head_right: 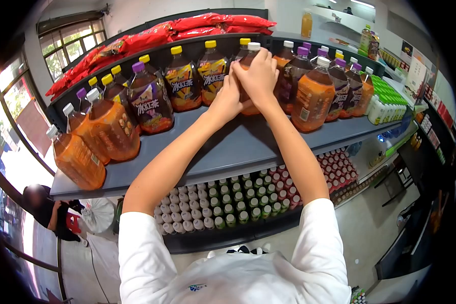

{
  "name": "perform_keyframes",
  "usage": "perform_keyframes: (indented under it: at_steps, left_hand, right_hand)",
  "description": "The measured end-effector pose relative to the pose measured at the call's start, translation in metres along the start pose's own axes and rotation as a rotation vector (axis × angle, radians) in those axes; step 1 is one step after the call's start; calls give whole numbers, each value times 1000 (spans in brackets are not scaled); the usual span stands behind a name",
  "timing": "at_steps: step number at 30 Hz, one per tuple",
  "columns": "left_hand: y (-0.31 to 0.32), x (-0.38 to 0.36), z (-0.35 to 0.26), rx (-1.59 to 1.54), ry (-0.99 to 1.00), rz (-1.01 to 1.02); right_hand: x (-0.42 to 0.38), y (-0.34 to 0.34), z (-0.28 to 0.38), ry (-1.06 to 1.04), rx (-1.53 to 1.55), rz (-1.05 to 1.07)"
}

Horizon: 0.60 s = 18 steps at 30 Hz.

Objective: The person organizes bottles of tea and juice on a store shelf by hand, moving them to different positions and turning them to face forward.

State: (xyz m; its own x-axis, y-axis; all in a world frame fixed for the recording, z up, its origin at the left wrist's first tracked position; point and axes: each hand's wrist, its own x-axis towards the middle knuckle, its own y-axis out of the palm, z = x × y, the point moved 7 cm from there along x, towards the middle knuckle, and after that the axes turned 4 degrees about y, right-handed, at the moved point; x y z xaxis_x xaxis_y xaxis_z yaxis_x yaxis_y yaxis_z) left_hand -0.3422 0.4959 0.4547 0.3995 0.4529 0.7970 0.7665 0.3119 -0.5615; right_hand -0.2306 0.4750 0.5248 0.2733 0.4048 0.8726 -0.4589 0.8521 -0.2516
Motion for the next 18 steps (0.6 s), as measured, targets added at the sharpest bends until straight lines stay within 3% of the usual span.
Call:
perform_keyframes:
  at_steps: [5,8,9,12,18]
  left_hand:
    - [-8,-2,-9,-159,-181,212]
    - [-2,-11,-6,-175,-186,184]
    - [-6,-12,-8,-133,-89,133]
    - [2,-15,1,-150,-195,212]
    - [-1,-15,-5,-128,-156,161]
  right_hand:
    - [7,-13,2,-20,76,-32]
    - [1,-7,-4,-43,71,-24]
    - [2,-5,-5,-65,66,-31]
    - [4,-4,-11,-79,88,-14]
    - [2,-9,-8,-144,26,-61]
